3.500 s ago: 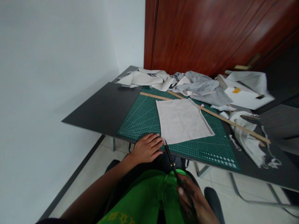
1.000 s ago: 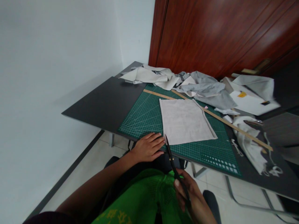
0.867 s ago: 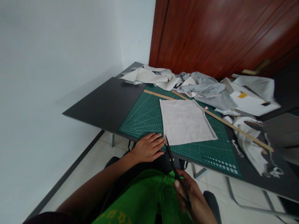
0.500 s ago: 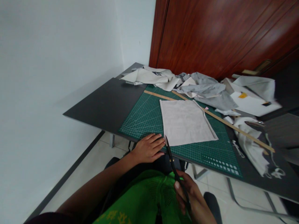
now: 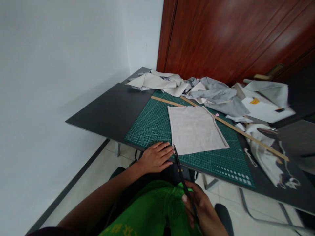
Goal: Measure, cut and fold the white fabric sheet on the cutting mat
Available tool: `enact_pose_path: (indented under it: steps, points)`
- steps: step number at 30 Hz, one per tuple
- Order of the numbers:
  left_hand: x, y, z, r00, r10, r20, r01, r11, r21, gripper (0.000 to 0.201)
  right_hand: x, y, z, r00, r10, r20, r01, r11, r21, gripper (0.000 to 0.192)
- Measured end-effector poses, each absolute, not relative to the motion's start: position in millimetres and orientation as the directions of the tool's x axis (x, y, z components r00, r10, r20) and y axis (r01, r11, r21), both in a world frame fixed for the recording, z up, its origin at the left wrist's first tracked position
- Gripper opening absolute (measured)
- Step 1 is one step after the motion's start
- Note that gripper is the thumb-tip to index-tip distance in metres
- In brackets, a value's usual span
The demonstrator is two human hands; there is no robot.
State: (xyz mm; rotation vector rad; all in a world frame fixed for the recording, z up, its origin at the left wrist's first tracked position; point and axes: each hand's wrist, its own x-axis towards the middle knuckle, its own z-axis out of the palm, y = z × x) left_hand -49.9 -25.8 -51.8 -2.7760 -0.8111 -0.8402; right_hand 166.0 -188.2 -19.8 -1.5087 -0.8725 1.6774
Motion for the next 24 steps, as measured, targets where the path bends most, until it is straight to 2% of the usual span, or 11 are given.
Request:
enact_pose_path:
  steps: [3,5,9,12,17,20,24]
  points:
    - [-49,-26,-48,0.694,0.481,0.536,0.530,-0.845,0.071,0.046,165,-190,-16,-0.067,0.860,-0.505,-0.112,-0.510,-0.853,0.071]
    - [-49,-26,-42,0.680,0.522,0.516,0.533,-0.834,0.141,0.053,163,-191,-11,-0.067,0.867,-0.494,-0.152,-0.498,-0.853,0.067]
    - [-47,-27,-24,0.594,0.692,0.410,0.605,-0.720,0.340,0.076,162,-192,-4,-0.067,0.857,-0.511,-0.214,-0.513,-0.831,0.067]
    - [-46,-23,-11,0.544,0.764,0.348,0.664,-0.645,0.378,0.076,162,-191,-8,-0.068,0.857,-0.511,-0.240,-0.511,-0.826,0.066]
    - [-42,3,3,0.700,0.670,0.247,0.620,-0.742,0.256,0.064,165,-191,-19,-0.102,0.869,-0.483,-0.289,-0.491,-0.822,0.068]
    - [-40,24,7,0.749,0.625,0.217,0.580,-0.779,0.239,0.052,167,-194,-19,-0.076,0.874,-0.480,-0.307,-0.478,-0.823,0.069]
    - [-45,33,8,0.763,0.592,0.261,0.534,-0.804,0.261,0.038,175,-198,-18,-0.058,0.855,-0.515,-0.288,-0.509,-0.811,0.071]
